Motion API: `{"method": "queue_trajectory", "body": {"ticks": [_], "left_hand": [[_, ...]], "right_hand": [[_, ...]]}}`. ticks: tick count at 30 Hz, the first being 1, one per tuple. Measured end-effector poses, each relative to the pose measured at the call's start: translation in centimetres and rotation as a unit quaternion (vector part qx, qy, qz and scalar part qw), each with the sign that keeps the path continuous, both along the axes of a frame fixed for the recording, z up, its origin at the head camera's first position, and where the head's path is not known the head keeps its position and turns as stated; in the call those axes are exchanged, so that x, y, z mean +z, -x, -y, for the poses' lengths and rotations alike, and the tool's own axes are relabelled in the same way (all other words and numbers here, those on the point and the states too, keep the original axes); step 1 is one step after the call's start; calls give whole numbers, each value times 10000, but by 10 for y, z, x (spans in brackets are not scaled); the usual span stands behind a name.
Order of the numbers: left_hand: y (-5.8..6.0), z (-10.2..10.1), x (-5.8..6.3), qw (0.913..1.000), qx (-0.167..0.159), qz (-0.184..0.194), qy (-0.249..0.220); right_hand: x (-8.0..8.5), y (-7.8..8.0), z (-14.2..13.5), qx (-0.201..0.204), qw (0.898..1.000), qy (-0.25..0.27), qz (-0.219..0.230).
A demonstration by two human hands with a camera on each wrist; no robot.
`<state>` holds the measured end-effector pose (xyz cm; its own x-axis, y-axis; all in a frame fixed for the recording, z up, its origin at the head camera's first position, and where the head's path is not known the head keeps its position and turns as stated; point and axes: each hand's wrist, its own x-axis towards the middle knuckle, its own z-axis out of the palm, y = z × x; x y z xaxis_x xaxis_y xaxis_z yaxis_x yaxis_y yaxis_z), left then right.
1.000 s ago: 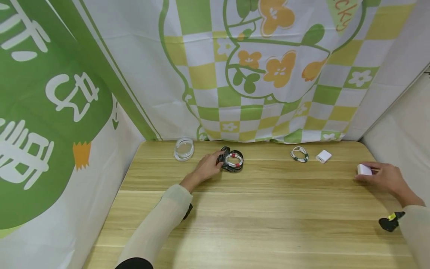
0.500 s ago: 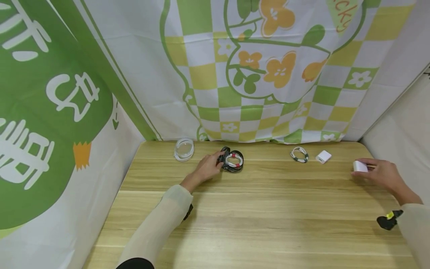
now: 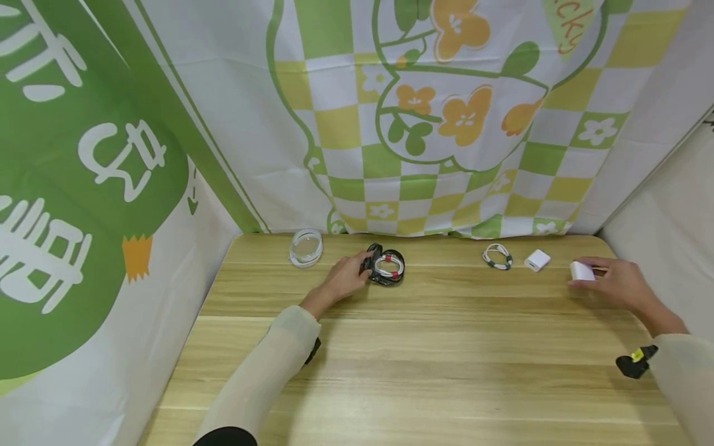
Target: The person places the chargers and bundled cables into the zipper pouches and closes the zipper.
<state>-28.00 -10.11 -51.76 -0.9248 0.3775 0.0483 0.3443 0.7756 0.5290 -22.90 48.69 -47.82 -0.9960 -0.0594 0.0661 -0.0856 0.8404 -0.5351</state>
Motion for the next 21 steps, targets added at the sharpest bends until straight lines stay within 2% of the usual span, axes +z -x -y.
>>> {"method": "queue_trajectory", "body": {"ticks": [13,21], "left_hand": [[3,1,-4,10000,-16,27,43],[3,1,-4,10000,-48,74,29]], "right_hand": [[6,9,25,392,9983,-3,-442],[14,13,42,453,9968,-434,-488]]}}
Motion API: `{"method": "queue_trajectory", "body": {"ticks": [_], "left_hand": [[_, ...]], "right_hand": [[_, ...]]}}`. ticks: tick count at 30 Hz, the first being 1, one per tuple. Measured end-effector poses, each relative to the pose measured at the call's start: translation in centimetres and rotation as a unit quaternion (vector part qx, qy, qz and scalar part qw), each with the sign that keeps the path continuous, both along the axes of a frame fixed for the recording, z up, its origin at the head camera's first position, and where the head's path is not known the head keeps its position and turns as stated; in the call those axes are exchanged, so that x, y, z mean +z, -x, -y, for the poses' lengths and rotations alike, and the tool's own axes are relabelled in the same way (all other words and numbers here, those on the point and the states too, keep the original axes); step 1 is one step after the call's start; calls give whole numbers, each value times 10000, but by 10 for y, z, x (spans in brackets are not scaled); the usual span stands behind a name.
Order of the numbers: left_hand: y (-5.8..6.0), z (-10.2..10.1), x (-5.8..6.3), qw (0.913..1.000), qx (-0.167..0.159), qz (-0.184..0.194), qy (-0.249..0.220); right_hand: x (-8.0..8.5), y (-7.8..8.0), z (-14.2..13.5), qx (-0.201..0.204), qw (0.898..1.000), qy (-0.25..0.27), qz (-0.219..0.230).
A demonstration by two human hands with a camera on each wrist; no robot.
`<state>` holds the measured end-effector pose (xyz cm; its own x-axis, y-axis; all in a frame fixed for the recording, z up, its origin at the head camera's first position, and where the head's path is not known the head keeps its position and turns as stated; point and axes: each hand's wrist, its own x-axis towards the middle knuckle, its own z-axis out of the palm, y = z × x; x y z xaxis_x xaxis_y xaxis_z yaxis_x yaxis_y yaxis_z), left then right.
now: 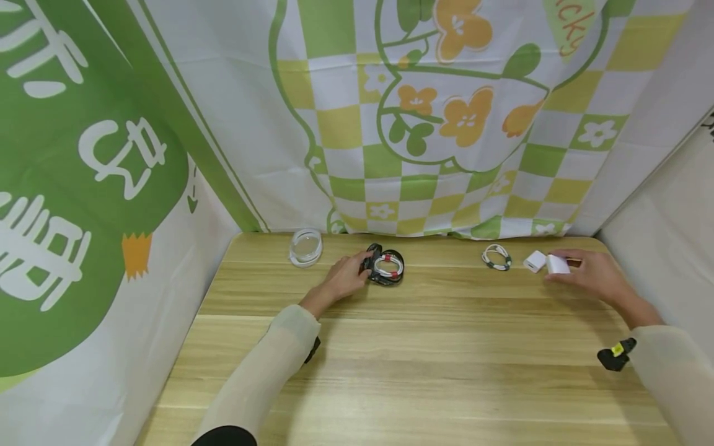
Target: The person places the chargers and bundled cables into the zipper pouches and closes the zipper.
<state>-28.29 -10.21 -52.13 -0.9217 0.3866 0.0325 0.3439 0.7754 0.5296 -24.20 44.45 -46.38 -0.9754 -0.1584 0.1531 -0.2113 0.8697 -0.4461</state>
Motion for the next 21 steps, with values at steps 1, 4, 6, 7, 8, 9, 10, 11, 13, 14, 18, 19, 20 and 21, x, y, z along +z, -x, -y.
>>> {"method": "queue_trajectory", "body": {"ticks": [1,4,6,7,8,9,10,11,13,14,18,19,20,21], "left_hand": [[0,0,0,10000,-4,-2,1],[0,0,0,10000,-21,5,14],[0,0,0,10000,-21,17,26],[0,1,0,10000,-23,15,17],[0,1,0,10000,-26,8,12],[0,1,0,10000,-29,-5,4],[0,1,0,10000,-33,-18,-9],[0,1,0,10000,-38,-31,-25],[0,1,0,10000,-51,-49,-34],[0,1,0,10000,-56,-48,-43],[0,2,0,10000,-67,-26,-55],[0,2,0,10000,-66,-20,-63],[0,2,0,9999,-67,-22,-73],[0,2,0,9999,-67,-27,-78]], "right_hand": [[1,0,3,8,10000,-11,-12],[4,2,11,131,9999,74,-64],[4,4,16,231,9996,115,-131],[4,4,18,273,9994,114,-174],[5,5,20,318,9992,115,-206],[5,5,22,338,9991,123,-237],[5,5,24,355,9989,112,-269],[6,6,26,381,9988,81,-299],[9,5,30,414,9987,68,-292],[11,5,33,437,9986,25,-286],[16,5,41,539,9984,-54,-176],[17,5,43,561,9983,-48,-144],[18,5,45,587,9982,-27,-121],[18,6,46,607,9981,20,-85]]}}
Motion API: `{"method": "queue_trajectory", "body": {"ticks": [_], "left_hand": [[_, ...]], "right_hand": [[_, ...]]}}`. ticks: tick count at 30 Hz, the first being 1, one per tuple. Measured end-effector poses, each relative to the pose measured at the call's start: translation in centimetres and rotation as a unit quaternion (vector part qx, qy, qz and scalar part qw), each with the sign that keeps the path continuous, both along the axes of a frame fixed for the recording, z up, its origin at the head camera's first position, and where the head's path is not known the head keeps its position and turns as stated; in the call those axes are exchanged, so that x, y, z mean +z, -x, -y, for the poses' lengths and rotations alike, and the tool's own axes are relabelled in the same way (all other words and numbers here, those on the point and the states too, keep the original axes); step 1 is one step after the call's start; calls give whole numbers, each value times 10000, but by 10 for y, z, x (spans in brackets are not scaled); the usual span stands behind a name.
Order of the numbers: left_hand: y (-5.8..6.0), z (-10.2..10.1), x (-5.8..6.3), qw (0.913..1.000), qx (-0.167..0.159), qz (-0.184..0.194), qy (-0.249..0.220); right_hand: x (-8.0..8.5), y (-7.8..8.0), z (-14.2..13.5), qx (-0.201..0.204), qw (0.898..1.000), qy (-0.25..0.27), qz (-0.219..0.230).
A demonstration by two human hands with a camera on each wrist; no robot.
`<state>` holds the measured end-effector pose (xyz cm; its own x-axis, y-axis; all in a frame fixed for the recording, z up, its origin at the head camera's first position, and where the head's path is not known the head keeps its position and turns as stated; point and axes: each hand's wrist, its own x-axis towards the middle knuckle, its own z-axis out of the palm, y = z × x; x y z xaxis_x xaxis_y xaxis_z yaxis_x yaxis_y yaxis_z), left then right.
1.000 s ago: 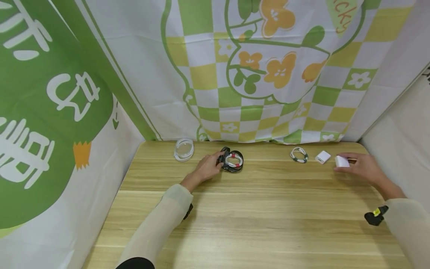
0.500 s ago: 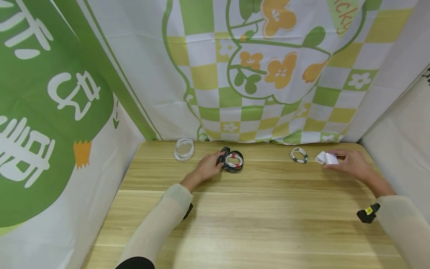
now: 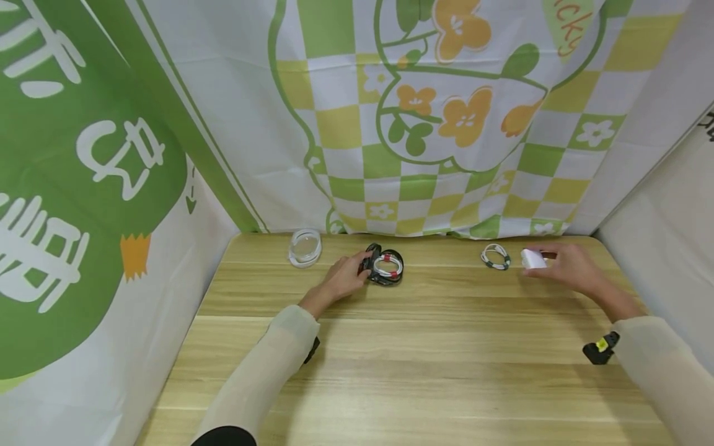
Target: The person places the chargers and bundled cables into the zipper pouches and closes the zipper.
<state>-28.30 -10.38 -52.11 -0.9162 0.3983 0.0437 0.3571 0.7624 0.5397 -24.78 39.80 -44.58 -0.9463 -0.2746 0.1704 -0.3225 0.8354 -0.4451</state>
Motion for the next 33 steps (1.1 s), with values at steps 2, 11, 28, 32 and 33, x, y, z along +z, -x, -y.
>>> {"method": "queue_trajectory", "body": {"ticks": [2,11,28,32,33], "left_hand": [[0,0,-1,10000,8,8,-5],[0,0,-3,10000,6,-18,-68],[1,0,-3,9999,83,9,-88],[0,0,-2,9999,77,41,-69],[0,-1,-2,10000,71,35,-59]], "right_hand": [[0,1,4,84,9999,92,-1],[-4,8,16,392,9985,139,-345],[-10,13,34,490,9980,382,-117],[-10,12,38,511,9979,353,-153],[-10,12,39,520,9979,347,-164]]}}
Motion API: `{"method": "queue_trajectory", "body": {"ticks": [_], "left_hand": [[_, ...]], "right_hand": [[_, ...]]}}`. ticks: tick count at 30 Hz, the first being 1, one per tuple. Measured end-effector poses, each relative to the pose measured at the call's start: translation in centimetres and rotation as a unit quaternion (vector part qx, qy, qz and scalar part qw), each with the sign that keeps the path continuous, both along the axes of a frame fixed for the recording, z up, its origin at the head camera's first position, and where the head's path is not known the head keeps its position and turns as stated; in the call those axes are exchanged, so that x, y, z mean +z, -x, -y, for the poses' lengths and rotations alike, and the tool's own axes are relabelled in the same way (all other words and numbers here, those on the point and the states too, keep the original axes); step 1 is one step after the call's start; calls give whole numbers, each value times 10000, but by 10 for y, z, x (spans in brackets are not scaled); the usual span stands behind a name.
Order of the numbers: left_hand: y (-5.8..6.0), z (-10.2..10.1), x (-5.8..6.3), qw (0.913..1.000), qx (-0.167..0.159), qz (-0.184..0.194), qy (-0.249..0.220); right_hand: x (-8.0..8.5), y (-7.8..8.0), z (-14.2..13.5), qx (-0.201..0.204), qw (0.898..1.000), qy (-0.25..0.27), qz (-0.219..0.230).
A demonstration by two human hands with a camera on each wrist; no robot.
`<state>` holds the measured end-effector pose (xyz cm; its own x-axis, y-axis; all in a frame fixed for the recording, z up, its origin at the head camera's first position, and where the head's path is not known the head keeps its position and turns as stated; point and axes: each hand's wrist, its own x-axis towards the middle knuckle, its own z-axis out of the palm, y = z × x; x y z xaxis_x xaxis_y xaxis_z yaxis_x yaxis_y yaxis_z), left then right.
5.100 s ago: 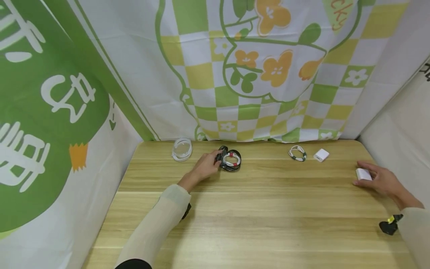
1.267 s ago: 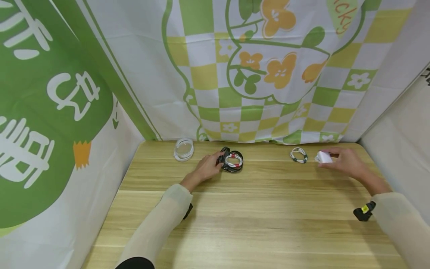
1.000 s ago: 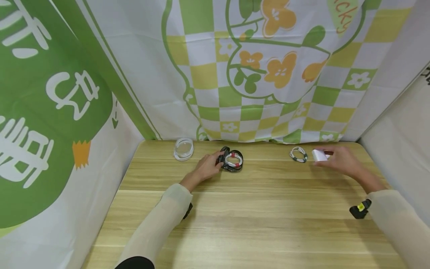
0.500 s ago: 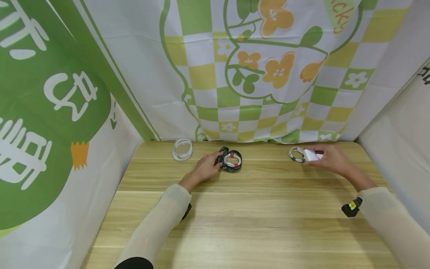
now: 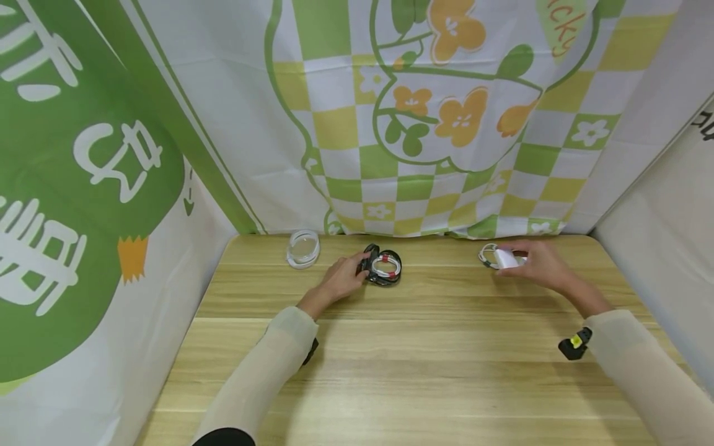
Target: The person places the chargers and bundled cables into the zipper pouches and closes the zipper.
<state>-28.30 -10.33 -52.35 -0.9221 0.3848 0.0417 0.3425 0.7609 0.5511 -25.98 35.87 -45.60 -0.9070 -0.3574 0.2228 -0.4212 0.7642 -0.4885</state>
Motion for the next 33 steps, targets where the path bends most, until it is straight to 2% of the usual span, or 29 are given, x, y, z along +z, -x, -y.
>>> {"method": "queue_trajectory", "body": {"ticks": [7,25,33], "left_hand": [[-1,1,0,10000,-39,-71,-10],[-1,1,0,9999,-13,-120,-22],[-1,1,-1,9999,-15,-120,-74]], "right_hand": [[-2,-1,9,22,9998,-27,-179],[-2,2,28,-39,9992,-29,407],[-7,5,32,86,9996,42,256]]}}
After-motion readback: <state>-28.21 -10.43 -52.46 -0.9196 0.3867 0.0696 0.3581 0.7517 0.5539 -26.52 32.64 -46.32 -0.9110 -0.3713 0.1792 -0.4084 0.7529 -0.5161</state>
